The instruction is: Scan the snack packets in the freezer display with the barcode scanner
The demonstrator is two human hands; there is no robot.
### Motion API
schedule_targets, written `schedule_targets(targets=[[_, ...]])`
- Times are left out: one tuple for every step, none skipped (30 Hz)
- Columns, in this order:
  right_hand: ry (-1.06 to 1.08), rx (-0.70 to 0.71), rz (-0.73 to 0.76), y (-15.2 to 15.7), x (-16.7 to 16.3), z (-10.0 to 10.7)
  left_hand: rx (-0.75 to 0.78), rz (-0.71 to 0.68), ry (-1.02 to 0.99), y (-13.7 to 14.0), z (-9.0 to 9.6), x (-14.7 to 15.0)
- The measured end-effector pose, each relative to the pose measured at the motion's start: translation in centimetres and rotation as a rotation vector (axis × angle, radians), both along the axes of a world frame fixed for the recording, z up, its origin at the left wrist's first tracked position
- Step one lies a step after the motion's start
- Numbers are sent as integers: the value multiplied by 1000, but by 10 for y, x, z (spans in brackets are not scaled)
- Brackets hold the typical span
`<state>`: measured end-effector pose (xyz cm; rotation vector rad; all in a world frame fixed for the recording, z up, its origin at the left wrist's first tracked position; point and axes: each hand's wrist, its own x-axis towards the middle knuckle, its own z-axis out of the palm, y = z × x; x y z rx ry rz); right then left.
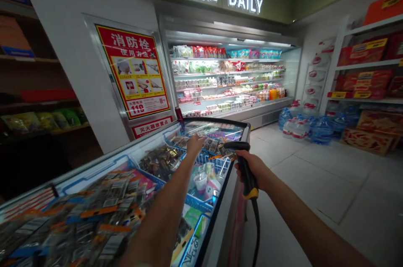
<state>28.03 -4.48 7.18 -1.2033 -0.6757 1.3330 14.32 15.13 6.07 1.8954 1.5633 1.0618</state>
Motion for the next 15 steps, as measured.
schedule_targets(targets=[[0,-6,-4,3,2,-1,-14,45,47,5,-14,6],[-3,-15,-10,5,4,-2,-22,90,101,8,-28,12],[-7,-26,-15,6,6,-3,-18,132,156,11,-39,18],[-9,-39,-16,8,8,-4,-3,167,202,14,-48,23],[-11,-49,-15,9,9,-6,14,191,241,15,-54,27],[-12,-58,-10,10,10,-8,21,198,268,17,-57,29],[-12,-63,-5,11,10,-10,14,184,283,17,-58,29],[-13,-68,0,11,9,-12,-14,157,286,18,-59,27],[-15,-76,4,11,7,-14,-60,125,277,17,-59,23],[-17,-84,6,11,5,-15,-115,99,263,16,-60,17],[-16,-92,12,10,2,-16,-165,83,249,15,-61,9],[-14,-97,22,9,-2,-17,-201,82,232,12,-63,1],[-13,-97,34,7,-5,-17,-217,93,208,10,-64,-6],[-12,-94,47,5,-8,-17,-218,111,176,7,-66,-13],[-12,-92,57,3,-10,-16,-210,132,138,3,-67,-17]])
